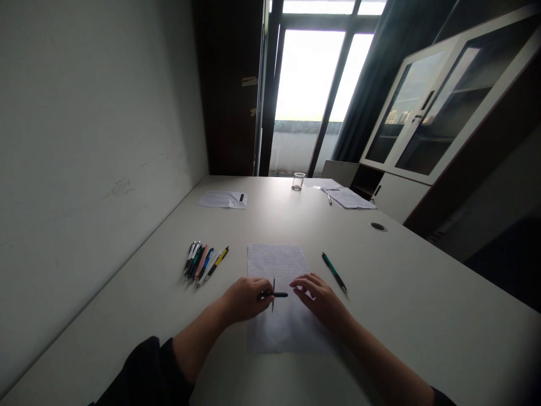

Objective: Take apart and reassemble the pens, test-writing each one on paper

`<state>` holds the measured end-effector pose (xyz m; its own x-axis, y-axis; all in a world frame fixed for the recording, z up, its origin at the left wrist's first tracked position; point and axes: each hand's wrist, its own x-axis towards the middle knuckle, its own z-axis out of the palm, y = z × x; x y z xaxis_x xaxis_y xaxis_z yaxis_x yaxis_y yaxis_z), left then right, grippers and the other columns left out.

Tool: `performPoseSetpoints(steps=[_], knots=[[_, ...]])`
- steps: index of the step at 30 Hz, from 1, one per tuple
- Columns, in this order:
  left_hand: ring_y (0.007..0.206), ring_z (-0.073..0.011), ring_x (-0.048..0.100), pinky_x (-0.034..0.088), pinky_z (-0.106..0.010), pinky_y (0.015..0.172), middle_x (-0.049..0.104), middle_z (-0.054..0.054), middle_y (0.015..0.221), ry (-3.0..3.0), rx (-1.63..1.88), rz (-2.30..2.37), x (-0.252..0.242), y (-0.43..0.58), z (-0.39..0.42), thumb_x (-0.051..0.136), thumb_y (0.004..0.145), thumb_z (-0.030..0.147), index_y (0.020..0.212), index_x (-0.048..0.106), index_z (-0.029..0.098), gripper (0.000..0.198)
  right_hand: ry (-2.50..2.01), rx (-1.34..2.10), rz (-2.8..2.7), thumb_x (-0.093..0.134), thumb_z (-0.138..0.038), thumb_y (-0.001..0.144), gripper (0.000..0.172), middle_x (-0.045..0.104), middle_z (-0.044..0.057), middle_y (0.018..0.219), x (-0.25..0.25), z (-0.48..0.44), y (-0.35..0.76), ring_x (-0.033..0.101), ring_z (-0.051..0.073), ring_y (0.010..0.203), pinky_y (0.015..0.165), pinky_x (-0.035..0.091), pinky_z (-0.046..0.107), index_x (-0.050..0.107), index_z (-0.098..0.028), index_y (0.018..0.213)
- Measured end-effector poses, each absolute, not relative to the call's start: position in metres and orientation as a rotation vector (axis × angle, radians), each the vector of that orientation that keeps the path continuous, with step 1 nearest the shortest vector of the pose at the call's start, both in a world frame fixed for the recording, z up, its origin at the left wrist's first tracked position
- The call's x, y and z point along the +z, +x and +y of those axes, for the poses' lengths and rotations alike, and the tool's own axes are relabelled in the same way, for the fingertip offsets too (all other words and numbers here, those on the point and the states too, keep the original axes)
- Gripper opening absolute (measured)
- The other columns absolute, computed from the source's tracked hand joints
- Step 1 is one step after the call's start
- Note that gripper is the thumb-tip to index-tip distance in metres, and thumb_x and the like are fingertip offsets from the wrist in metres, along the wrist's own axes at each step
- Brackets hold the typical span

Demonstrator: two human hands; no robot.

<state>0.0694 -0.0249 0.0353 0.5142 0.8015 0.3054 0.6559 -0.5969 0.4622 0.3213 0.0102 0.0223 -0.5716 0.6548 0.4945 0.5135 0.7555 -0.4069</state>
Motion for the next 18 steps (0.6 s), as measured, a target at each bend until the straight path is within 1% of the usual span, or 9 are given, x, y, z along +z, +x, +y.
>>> performPoseSetpoints(steps=[5, 11, 18], knots=[[0.071, -0.0144, 0.062, 0.046, -0.024, 0.065, 0.069, -0.002, 0.086, 2.456, 0.756, 1.252, 0.0346, 0.0694, -0.0244, 0.061, 0.085, 0.022, 0.094, 0.061, 0.019, 0.009, -0.88, 0.381, -2.275, 0.05, -0.028, 0.098, 0.018, 0.07, 0.007, 0.09, 0.0231, 0.0086, 0.3209, 0.065, 0.021, 0.085, 0.077, 0.054, 0.034, 0.067, -0.023, 0.096], [0.07, -0.0138, 0.061, 0.045, -0.023, 0.063, 0.068, -0.002, 0.085, 2.441, 0.757, 1.242, 0.0364, 0.07, -0.0245, 0.061, 0.084, 0.02, 0.092, 0.061, 0.019, 0.008, -0.91, 0.459, -2.262, 0.053, -0.034, 0.096, 0.019, 0.07, 0.005, 0.086, 0.0237, 0.0059, 0.322, 0.064, 0.017, 0.074, 0.07, 0.053, 0.03, 0.068, -0.022, 0.094], [0.071, -0.0141, 0.061, 0.045, -0.023, 0.064, 0.068, -0.002, 0.085, 2.455, 0.74, 1.222, 0.0376, 0.0698, -0.0249, 0.062, 0.084, 0.021, 0.092, 0.061, 0.019, 0.008, -0.887, 0.492, -2.29, 0.054, -0.036, 0.096, 0.02, 0.069, 0.004, 0.08, 0.027, 0.0029, 0.321, 0.061, 0.015, 0.066, 0.063, 0.051, 0.027, 0.068, -0.021, 0.091]])
